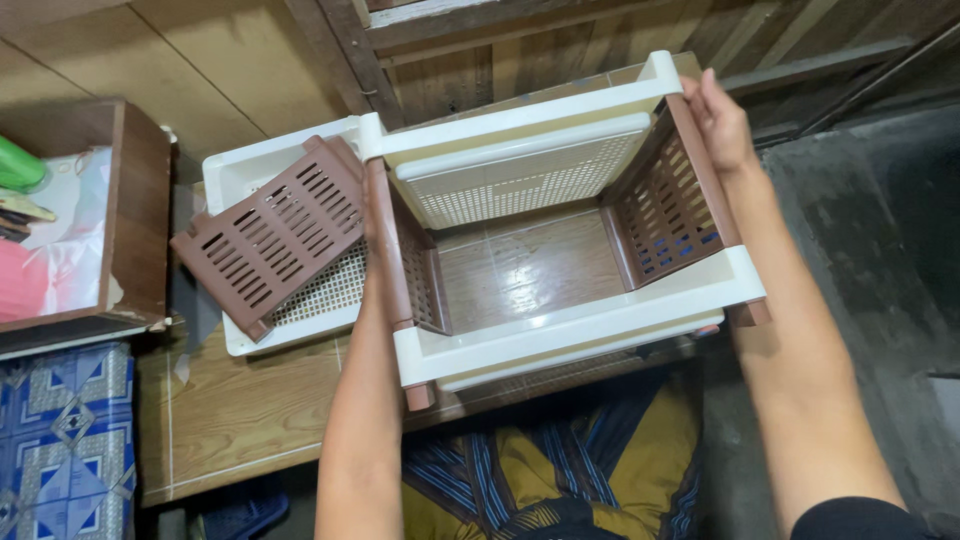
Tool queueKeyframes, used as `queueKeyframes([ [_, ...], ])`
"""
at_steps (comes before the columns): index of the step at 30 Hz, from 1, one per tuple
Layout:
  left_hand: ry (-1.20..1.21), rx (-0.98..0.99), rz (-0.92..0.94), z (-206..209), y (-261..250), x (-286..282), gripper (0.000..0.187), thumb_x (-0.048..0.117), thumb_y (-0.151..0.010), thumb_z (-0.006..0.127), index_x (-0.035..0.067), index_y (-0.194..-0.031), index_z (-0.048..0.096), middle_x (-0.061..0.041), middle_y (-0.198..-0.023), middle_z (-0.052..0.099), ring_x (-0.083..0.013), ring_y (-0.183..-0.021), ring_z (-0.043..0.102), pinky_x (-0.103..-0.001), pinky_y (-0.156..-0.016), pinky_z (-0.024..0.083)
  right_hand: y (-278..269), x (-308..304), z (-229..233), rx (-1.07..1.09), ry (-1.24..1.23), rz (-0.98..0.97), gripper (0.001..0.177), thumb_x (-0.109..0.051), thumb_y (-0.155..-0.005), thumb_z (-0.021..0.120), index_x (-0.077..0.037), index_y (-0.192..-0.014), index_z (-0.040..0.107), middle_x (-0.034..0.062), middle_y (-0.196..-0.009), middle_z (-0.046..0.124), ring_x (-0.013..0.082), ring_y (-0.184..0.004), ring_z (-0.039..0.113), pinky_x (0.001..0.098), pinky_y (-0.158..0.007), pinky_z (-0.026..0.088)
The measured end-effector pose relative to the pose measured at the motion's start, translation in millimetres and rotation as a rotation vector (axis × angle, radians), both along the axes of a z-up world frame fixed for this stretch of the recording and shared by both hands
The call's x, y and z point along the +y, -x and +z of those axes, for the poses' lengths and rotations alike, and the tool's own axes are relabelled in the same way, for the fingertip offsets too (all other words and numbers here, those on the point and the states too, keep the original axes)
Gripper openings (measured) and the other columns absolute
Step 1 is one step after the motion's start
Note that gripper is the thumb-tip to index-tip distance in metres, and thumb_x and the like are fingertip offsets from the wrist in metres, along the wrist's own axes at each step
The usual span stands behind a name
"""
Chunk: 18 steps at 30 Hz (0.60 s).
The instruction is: The person assembles a white plastic basket with brown slatted sides by snapping the side panels into the base. They then wipe the interior and exterior surfaces with a blue cloth and place a brown slatted insert into the basket.
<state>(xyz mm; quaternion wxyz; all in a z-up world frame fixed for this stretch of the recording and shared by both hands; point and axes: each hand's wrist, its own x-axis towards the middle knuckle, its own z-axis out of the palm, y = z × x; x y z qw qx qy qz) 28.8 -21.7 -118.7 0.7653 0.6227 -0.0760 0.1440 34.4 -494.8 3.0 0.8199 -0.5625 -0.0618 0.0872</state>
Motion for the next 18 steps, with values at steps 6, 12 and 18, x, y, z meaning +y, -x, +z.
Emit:
queueKeyframes([
  [6,-0.043,0.059,0.029,-28,-11,-9,0.076,0.058,-0.106,0.046,0.003,-0.157,0.034,-0.016,-0.150,0.044,-0.0244,-0.140,0.043,-0.038,-0.121,0.035,34,14,-59,0.080,-0.076,-0.063,0.058,-0.043,-0.108,0.047,-0.007,-0.154,0.048,0.0116,-0.144,0.058,0.0211,-0.129,0.059,0.0344,-0.111,0.049],
  [12,-0.068,0.076,0.071,-33,-10,7,0.073,0.057,-0.107,0.045,0.003,-0.155,0.037,-0.016,-0.144,0.047,-0.0248,-0.135,0.046,-0.038,-0.118,0.038,40,28,-73,0.091,-0.111,-0.055,0.060,-0.045,-0.109,0.046,-0.006,-0.155,0.047,0.0120,-0.146,0.057,0.0214,-0.131,0.057,0.0349,-0.113,0.047],
  [18,-0.050,0.078,0.062,-35,-6,13,0.070,0.055,-0.109,0.045,0.002,-0.154,0.040,-0.016,-0.139,0.049,-0.0252,-0.131,0.049,-0.039,-0.116,0.040,35,26,-75,0.078,-0.096,-0.062,0.062,-0.046,-0.109,0.046,-0.005,-0.156,0.045,0.0124,-0.148,0.056,0.0217,-0.134,0.056,0.0355,-0.115,0.046],
])
